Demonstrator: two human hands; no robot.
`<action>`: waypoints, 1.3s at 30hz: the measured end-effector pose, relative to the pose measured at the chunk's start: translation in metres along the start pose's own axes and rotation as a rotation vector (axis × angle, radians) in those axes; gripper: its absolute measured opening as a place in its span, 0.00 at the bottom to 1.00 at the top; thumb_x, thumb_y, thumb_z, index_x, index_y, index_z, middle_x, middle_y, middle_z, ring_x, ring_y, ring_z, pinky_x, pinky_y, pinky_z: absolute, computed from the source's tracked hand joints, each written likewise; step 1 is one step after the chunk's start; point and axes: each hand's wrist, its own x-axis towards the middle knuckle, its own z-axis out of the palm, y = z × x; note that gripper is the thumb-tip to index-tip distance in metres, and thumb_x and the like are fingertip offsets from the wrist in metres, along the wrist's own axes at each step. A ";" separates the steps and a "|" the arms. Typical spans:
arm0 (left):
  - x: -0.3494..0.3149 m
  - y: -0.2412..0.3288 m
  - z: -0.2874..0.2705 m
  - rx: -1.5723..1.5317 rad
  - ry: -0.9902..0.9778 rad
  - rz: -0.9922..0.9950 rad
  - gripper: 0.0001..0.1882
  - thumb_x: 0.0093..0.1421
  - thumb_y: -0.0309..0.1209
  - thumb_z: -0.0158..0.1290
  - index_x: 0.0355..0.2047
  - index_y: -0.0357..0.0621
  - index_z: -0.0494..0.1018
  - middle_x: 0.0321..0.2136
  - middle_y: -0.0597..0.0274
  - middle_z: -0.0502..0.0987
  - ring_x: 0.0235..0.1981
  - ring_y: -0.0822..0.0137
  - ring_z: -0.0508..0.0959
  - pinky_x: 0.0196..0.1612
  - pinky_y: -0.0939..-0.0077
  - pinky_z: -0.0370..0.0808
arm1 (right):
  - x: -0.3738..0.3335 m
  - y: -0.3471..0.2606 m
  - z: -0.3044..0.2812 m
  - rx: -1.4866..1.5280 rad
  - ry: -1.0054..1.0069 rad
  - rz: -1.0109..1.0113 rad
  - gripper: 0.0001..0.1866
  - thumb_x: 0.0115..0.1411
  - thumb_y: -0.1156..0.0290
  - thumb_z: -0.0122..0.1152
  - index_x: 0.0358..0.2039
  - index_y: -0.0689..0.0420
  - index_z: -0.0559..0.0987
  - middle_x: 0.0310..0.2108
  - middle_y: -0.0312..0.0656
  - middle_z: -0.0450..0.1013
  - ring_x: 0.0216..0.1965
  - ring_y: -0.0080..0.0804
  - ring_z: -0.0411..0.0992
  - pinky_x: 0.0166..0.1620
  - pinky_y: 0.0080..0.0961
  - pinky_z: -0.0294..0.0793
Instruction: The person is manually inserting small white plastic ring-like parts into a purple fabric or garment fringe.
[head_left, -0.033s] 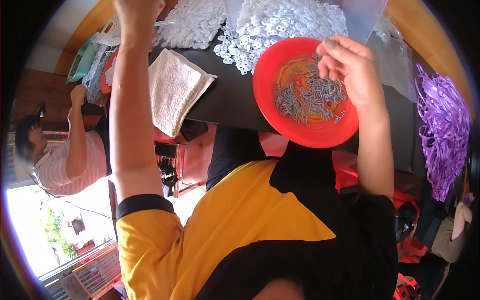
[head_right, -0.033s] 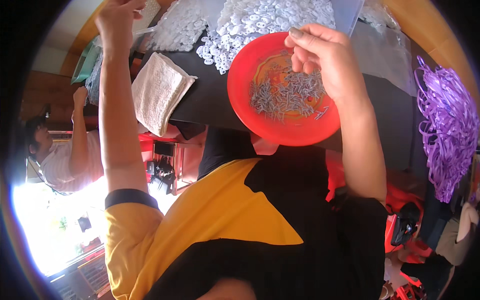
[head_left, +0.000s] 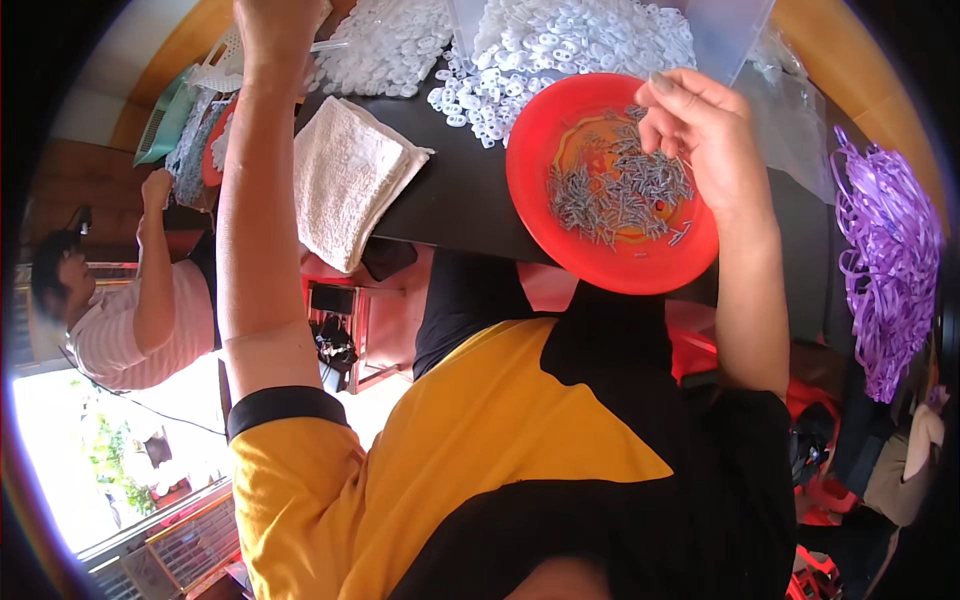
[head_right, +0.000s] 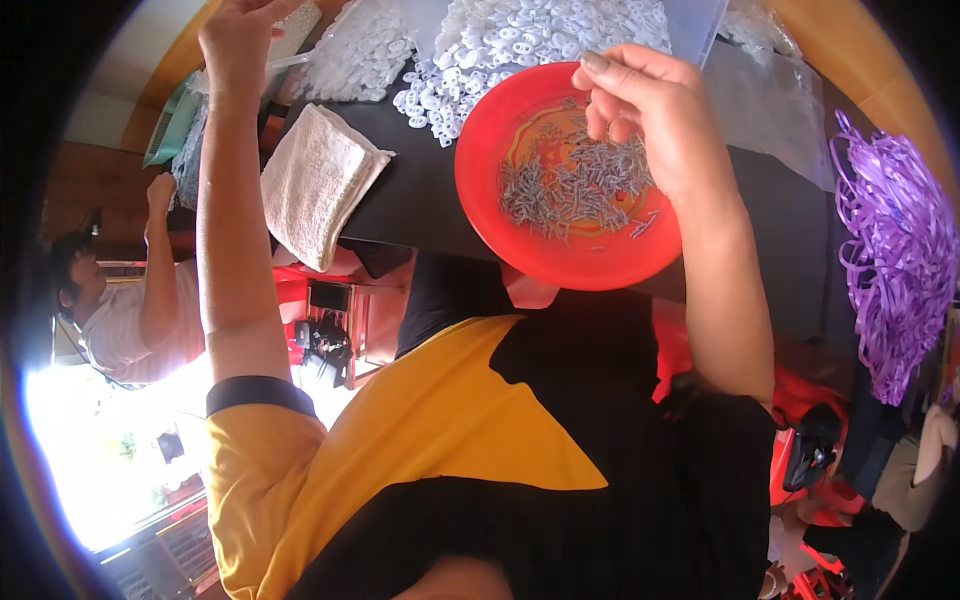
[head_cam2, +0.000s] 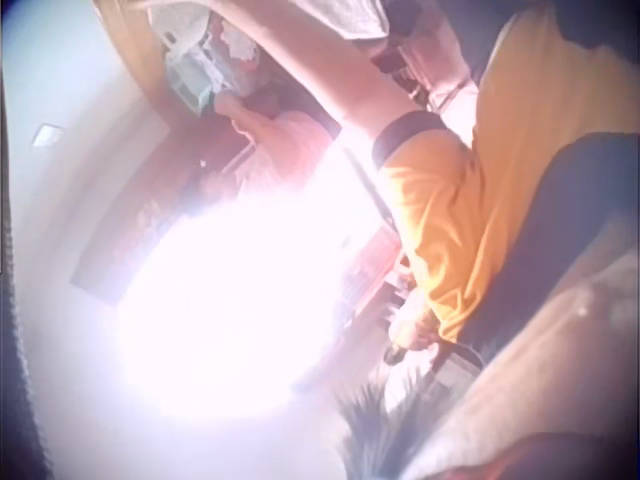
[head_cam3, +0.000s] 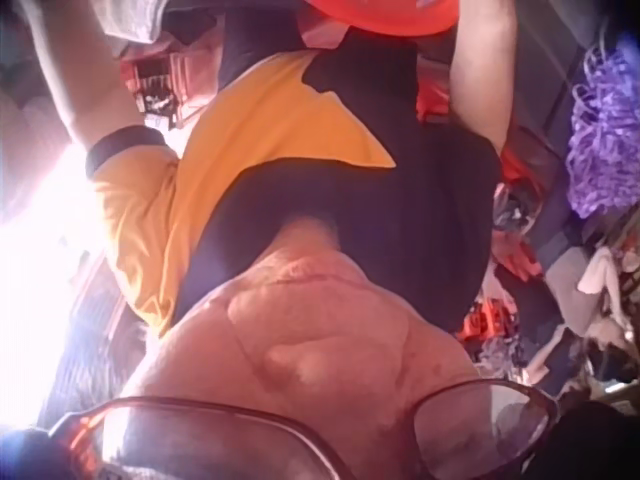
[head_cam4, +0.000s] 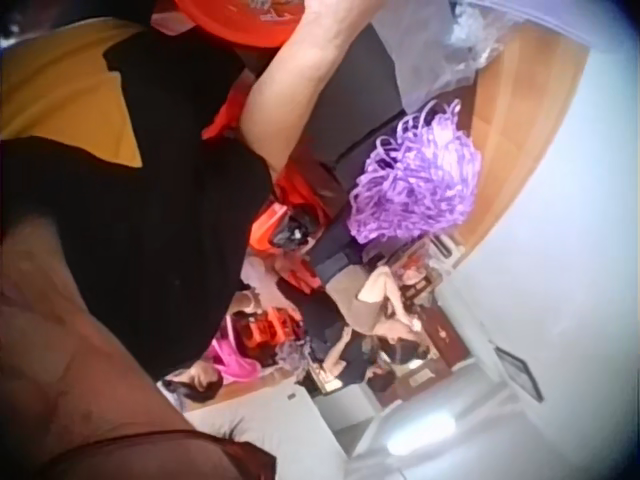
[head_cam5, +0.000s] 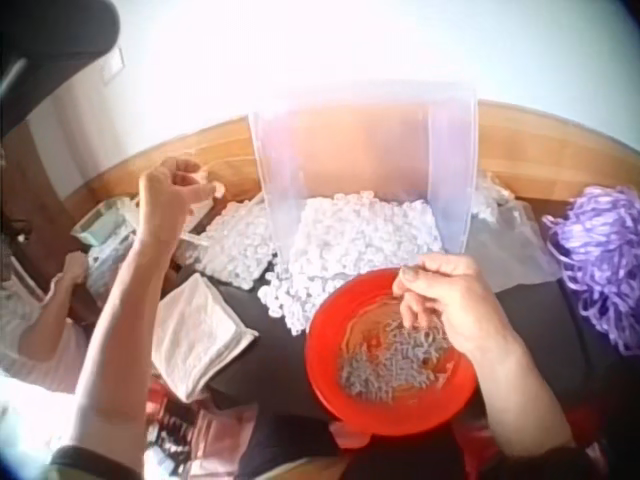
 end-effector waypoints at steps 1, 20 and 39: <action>-0.004 -0.012 0.003 0.067 0.075 0.134 0.12 0.49 0.22 0.65 0.35 0.36 0.78 0.25 0.65 0.78 0.25 0.74 0.75 0.28 0.80 0.71 | 0.000 0.001 -0.003 -0.023 0.031 -0.013 0.16 0.63 0.60 0.59 0.30 0.61 0.79 0.16 0.29 0.66 0.21 0.21 0.70 0.26 0.17 0.60; -0.144 0.031 0.116 0.187 -0.769 0.952 0.11 0.43 0.32 0.62 0.25 0.42 0.73 0.30 0.59 0.72 0.34 0.59 0.75 0.32 0.67 0.77 | 0.001 0.014 -0.007 -0.110 0.098 -0.052 0.13 0.62 0.63 0.62 0.28 0.60 0.80 0.16 0.29 0.68 0.19 0.15 0.66 0.24 0.14 0.58; -0.142 0.078 0.088 -1.053 -0.880 -0.956 0.07 0.55 0.29 0.58 0.26 0.37 0.76 0.20 0.63 0.72 0.19 0.71 0.72 0.23 0.78 0.67 | -0.009 0.012 0.012 -0.226 0.027 -0.211 0.08 0.59 0.75 0.64 0.40 0.61 0.81 0.35 0.32 0.79 0.34 0.15 0.72 0.35 0.14 0.69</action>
